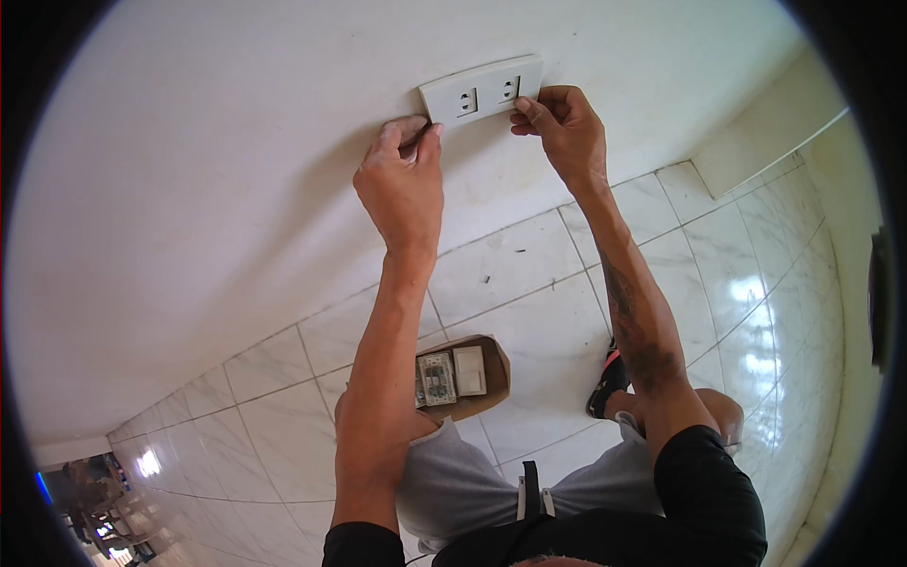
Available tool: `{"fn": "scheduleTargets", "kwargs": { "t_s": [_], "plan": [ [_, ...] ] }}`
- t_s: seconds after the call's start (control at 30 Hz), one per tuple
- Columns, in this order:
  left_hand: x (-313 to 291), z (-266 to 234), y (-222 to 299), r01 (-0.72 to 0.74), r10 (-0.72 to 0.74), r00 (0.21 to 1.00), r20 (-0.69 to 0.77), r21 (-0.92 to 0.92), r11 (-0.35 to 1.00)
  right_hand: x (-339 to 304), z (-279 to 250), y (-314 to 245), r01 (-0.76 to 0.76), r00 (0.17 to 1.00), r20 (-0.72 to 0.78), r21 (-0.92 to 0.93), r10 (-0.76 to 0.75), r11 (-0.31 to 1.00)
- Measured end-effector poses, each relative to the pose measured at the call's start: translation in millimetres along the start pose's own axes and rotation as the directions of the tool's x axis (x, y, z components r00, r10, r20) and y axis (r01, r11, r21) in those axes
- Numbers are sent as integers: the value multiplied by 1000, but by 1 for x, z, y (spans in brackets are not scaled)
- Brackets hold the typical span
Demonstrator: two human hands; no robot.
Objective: The person fits a white plastic outlet cover onto a dual-socket electrical outlet on a wall, presses it into place, and then retrieves a box of components to continue working.
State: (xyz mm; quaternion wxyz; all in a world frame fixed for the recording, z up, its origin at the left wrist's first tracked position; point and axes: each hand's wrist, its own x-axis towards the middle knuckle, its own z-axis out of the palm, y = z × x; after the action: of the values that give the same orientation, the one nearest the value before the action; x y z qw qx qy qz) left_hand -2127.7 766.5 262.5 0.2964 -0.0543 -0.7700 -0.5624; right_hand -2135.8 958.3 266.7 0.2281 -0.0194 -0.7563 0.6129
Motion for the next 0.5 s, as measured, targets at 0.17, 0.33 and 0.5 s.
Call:
{"fn": "scheduleTargets", "kwargs": {
  "t_s": [0.17, 0.33, 0.5],
  "plan": [
    [2, -4, 3, 0, -3, 999, 43, 63, 998, -1, -2, -5, -24, 1000, 5, 17, 24, 1000],
    [3, -3, 3, -27, 24, 999, 43, 88, 996, 8, -9, -1, -77, 996, 45, 68, 74, 995],
    [5, -4, 7, 28, -35, 997, 72, 106, 994, 12, -17, 5, -122, 989, 103, 170, 105, 978]
  ]
}}
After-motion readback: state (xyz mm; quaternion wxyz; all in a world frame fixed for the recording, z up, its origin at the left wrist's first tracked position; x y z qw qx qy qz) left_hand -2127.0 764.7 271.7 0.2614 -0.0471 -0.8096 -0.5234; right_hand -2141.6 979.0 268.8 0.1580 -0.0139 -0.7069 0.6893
